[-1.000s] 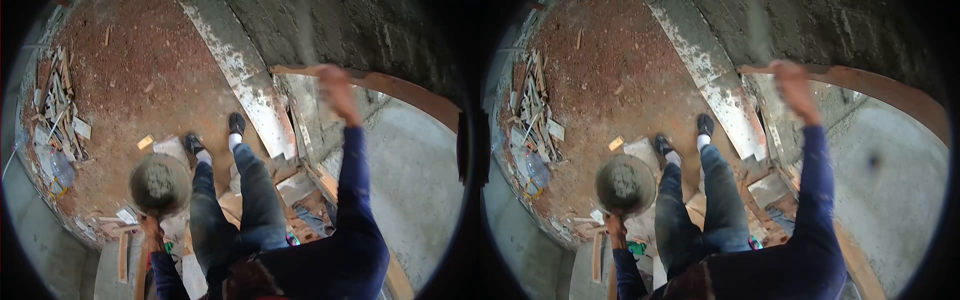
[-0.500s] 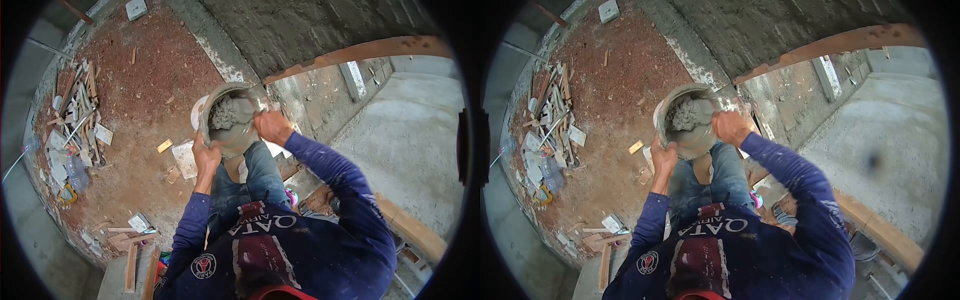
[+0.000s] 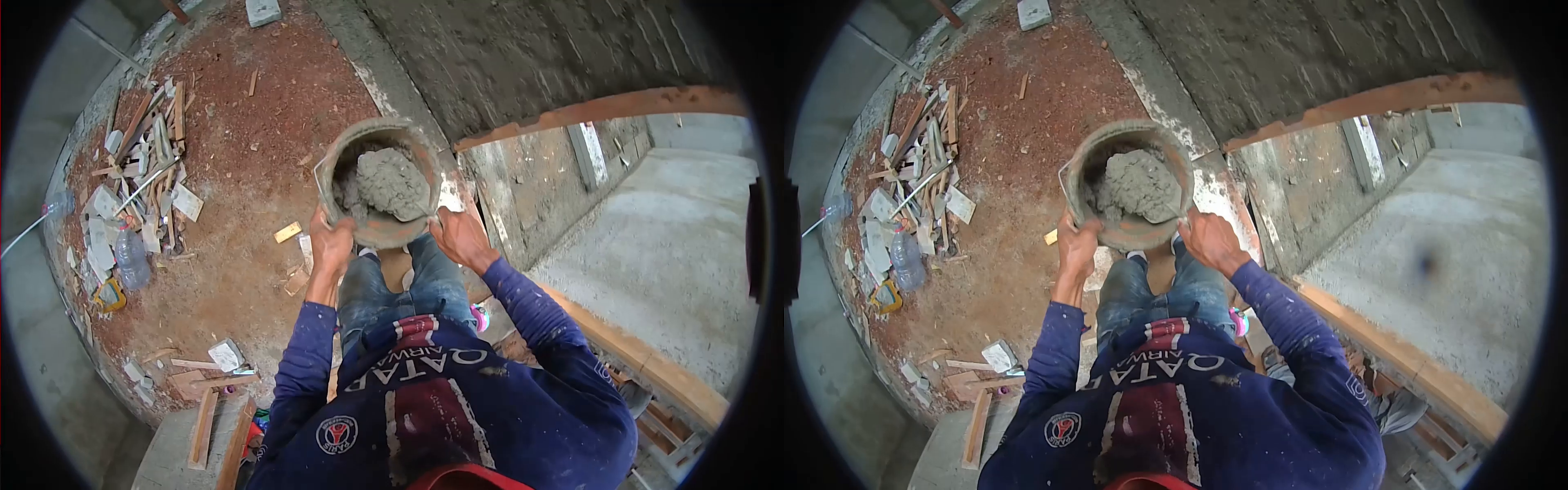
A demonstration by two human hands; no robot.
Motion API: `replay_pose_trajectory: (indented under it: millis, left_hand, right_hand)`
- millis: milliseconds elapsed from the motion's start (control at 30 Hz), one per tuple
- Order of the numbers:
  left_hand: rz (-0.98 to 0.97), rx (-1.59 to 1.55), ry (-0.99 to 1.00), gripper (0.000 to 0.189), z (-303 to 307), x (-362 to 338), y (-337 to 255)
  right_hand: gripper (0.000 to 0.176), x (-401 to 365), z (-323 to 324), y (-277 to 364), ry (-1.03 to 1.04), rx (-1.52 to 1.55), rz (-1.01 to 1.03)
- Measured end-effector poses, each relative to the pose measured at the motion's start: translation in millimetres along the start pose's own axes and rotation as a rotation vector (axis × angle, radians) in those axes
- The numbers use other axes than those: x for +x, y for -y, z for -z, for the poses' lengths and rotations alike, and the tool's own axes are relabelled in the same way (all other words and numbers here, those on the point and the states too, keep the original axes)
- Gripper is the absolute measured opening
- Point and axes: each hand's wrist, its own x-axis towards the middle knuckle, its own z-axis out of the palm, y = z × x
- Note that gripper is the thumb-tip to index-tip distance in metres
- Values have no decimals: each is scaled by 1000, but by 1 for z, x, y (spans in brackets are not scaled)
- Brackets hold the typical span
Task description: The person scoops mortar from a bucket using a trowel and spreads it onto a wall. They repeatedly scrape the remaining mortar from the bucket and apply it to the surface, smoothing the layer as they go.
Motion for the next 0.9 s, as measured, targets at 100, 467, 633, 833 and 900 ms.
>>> replay_pose_trajectory:
  millis: [100, 467, 633, 833, 900]
  left_hand:
    - [60, -55, -71, 45, 10, -11, 6]
    - [208, -100, -493, 44, 77, -23, 82]
    - [340, 200, -704, 36, 122, -63, 99]
    - [496, 365, -885, 43, 106, -80, 94]
    - [475, 364, -854, 45, 99, -80, 89]
  right_hand:
    - [38, -1, -2, 4, 2, 47, 24]
    - [48, 52, -62, 66, 175, 408, 165]
    - [40, 105, -118, 40, 298, 799, 304]
    - [28, 259, -201, -263, -111, 55, 465]
    - [27, 250, -89, -351, -203, 478, 300]
